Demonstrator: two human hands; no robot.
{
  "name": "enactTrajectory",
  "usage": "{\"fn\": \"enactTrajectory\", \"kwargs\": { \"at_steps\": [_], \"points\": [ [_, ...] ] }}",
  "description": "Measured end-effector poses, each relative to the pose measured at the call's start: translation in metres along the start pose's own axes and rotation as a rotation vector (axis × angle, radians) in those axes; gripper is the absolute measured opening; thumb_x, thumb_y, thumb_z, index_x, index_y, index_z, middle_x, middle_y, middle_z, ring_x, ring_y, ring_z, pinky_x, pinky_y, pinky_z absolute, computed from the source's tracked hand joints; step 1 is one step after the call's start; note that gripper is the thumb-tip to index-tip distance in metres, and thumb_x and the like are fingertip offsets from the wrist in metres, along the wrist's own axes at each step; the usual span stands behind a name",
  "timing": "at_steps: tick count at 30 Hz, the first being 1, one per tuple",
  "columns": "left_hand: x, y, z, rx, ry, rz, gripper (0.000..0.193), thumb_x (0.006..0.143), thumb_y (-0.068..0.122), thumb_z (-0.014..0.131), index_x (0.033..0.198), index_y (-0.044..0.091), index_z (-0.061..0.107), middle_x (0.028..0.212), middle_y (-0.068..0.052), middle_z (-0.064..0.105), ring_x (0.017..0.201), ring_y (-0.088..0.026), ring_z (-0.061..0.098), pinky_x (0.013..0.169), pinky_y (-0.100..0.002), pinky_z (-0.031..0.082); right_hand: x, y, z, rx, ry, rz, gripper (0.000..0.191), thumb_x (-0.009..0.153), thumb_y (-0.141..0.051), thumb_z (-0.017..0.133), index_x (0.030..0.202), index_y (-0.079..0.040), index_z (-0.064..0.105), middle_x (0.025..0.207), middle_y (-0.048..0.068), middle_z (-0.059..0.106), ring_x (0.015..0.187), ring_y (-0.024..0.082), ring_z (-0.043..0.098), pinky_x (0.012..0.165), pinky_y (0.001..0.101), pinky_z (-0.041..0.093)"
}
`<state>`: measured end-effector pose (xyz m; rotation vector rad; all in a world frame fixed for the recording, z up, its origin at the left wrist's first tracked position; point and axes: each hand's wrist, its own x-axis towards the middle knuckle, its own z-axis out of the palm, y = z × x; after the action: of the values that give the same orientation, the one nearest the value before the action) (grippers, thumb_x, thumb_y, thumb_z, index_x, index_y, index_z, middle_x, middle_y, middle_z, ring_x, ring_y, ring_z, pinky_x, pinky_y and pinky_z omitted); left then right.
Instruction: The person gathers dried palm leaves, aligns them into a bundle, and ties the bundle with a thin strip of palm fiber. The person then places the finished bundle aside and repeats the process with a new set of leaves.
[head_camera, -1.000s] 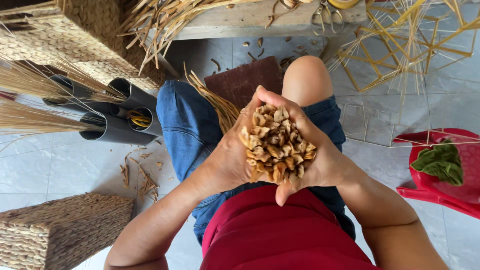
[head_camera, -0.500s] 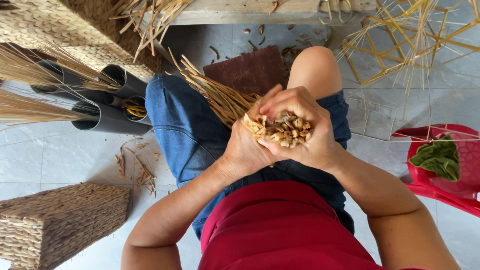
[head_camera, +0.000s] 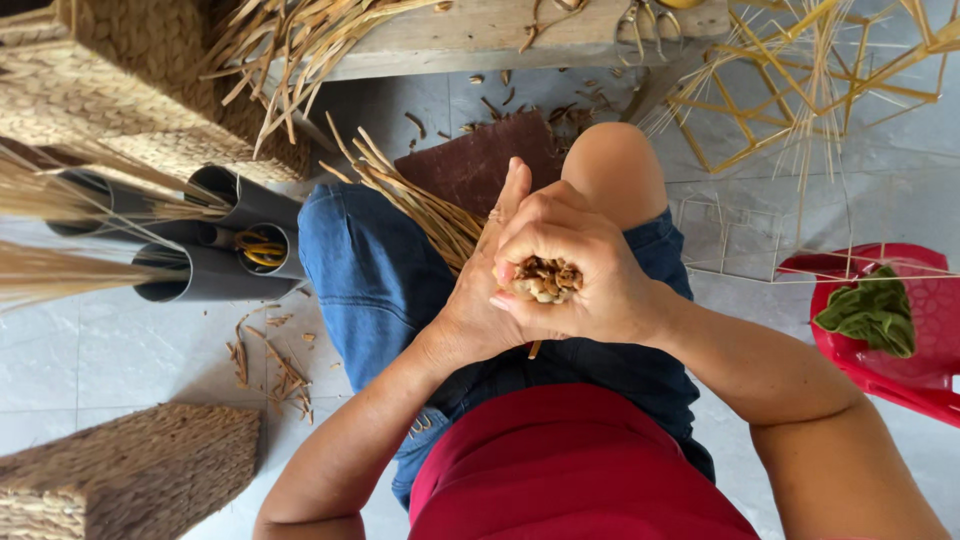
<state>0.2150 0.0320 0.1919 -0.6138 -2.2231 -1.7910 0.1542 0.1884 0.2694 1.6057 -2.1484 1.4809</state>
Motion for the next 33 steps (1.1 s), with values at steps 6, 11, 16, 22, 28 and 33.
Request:
{"fn": "enactTrajectory", "kwargs": {
  "at_steps": [6,11,16,22,28,33],
  "points": [
    [0.019,-0.029,0.000,-0.062,-0.042,-0.225,0.087,0.075,0.020,0.092,0.147,0.003,0.046,0.142,-0.012,0.060,0.134,-0.023,0.063,0.113,-0.034,0.053,0.012,0.034,-0.002,-0.026,-0.013,0.016,0.025,0.080,-0.012,0.083,0.087,-0.012,0.059,0.090,0.002,0.060,0.090,0.025,0.057,0.083,0.0388,0.046],
    [0.030,-0.047,-0.011,-0.356,-0.035,-0.295,0.084,0.068,0.019,0.095,0.139,0.001,0.053,0.129,-0.007,0.066,0.120,-0.018,0.066,0.105,-0.033,0.057,0.044,0.058,-0.014,-0.025,-0.179,0.043,0.027,0.086,-0.027,0.081,0.098,-0.012,0.062,0.099,0.004,0.064,0.099,0.025,0.062,0.101,0.0464,0.041],
    [0.041,-0.040,-0.021,-0.385,-0.096,-0.381,0.084,0.072,0.022,0.098,0.144,0.002,0.057,0.128,-0.008,0.071,0.125,-0.017,0.071,0.113,-0.033,0.058,0.069,0.129,-0.061,0.427,-0.514,-0.081,0.082,0.088,-0.070,0.061,0.134,-0.003,0.060,0.138,0.018,0.061,0.137,0.034,0.054,0.122,0.0480,0.027],
    [0.060,-0.042,-0.032,-0.306,-0.108,-0.335,0.099,0.071,0.025,0.097,0.153,0.004,0.048,0.129,-0.007,0.072,0.121,-0.016,0.072,0.115,-0.032,0.056,0.110,0.335,-0.048,0.249,-0.058,0.482,0.031,0.107,-0.024,0.061,0.129,-0.002,0.066,0.131,0.008,0.070,0.123,0.020,0.065,0.106,0.0334,0.053],
    [0.064,-0.048,-0.039,-0.265,-0.113,-0.302,0.097,0.070,0.028,0.097,0.150,0.003,0.047,0.130,-0.007,0.070,0.123,-0.018,0.071,0.117,-0.033,0.055,0.120,0.494,0.000,-0.746,0.162,0.359,0.027,0.104,-0.005,0.068,0.132,-0.007,0.070,0.139,0.009,0.066,0.119,0.031,0.063,0.099,0.0417,0.052],
    [0.062,-0.056,-0.045,-0.319,-0.113,-0.326,0.096,0.073,0.031,0.096,0.151,0.004,0.047,0.131,-0.006,0.070,0.125,-0.018,0.071,0.115,-0.031,0.055,0.133,0.512,-0.002,-1.133,0.177,0.408,0.014,0.083,-0.021,0.080,0.092,-0.013,0.074,0.112,0.007,0.068,0.107,0.029,0.064,0.086,0.0487,0.052]
  ]
}}
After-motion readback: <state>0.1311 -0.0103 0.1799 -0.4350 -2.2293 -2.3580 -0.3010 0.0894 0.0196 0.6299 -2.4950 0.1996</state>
